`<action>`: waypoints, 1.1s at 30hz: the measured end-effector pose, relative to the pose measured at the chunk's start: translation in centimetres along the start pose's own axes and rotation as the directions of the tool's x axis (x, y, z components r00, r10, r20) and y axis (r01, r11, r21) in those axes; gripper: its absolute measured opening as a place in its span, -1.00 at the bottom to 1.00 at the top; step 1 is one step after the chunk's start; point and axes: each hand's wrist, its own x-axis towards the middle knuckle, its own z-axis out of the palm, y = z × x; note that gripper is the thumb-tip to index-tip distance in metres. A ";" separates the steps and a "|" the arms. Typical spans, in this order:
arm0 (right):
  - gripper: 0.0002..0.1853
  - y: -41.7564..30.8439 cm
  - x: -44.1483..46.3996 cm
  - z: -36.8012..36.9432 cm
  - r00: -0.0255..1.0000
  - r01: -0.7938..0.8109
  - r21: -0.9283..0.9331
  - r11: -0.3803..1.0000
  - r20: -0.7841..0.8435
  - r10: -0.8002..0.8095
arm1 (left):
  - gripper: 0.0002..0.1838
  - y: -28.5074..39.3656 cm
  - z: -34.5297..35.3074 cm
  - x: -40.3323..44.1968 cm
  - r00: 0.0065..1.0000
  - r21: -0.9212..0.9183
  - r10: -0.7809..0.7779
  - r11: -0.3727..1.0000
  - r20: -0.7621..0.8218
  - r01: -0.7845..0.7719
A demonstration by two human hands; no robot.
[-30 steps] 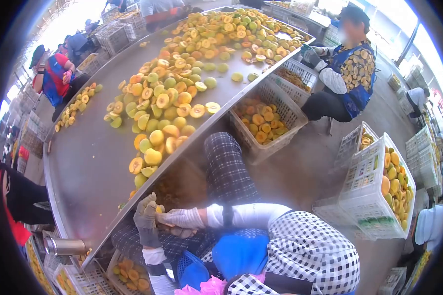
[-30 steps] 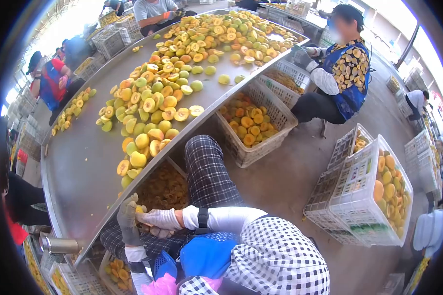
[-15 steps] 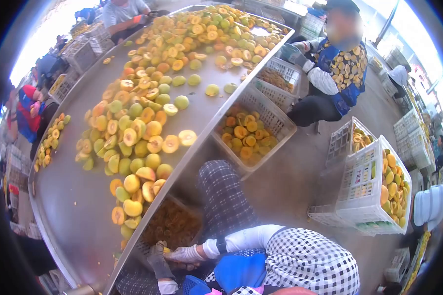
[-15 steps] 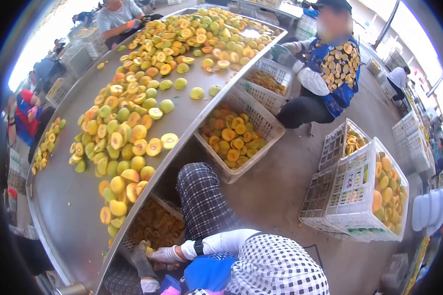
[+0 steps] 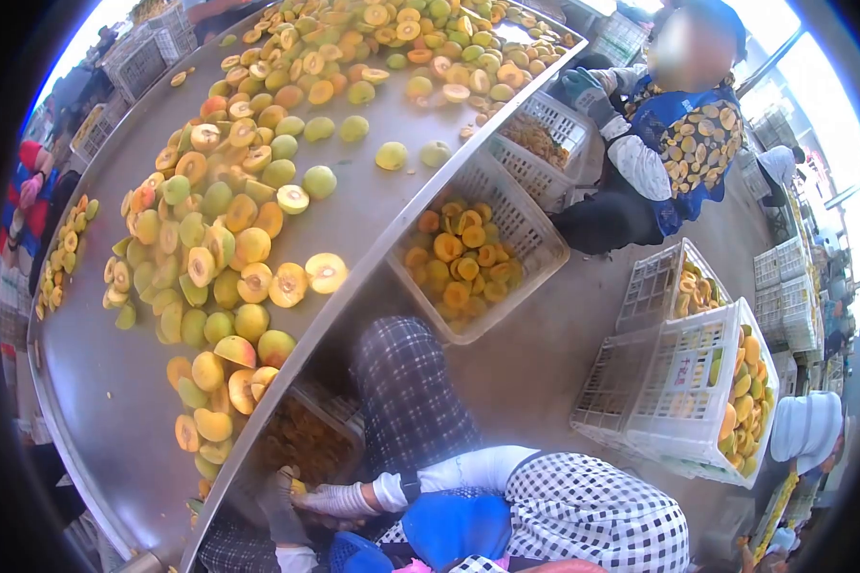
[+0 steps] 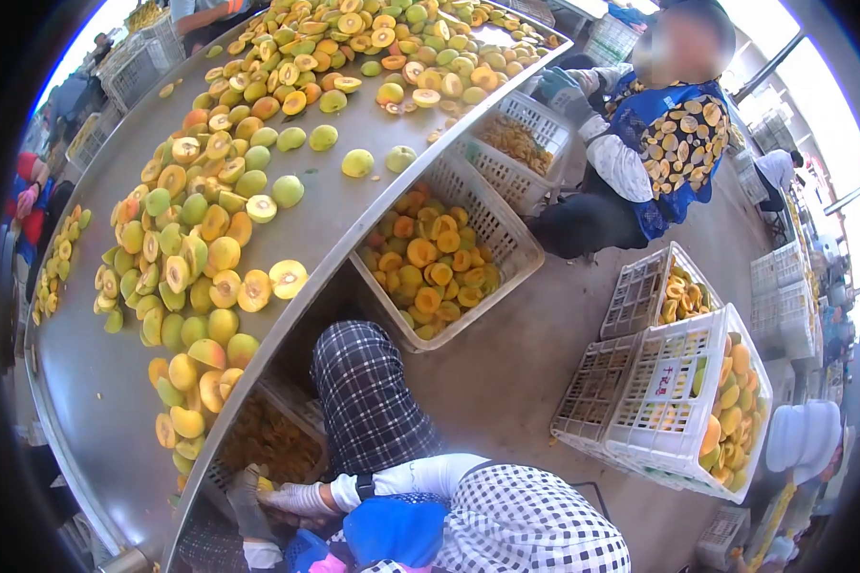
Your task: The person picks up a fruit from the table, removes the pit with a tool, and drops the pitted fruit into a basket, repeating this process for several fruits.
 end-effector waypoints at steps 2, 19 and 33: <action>-0.34 -0.1 -0.7 -0.2 0.999 -0.033 0.019 0.999 0.030 0.032 | -0.80 0.7 0.1 -0.4 0.995 -0.038 -0.045 0.998 0.087 0.049; -0.56 0.5 -2.3 4.3 0.854 -0.207 0.280 0.937 0.519 0.034 | -0.85 1.8 -3.8 -5.4 0.997 -0.215 0.061 0.975 0.048 -0.049; -0.48 1.9 0.9 9.8 0.867 -0.342 0.103 0.934 0.418 0.271 | -0.71 -4.4 -8.4 -7.0 0.950 -0.778 0.311 0.604 0.031 -0.173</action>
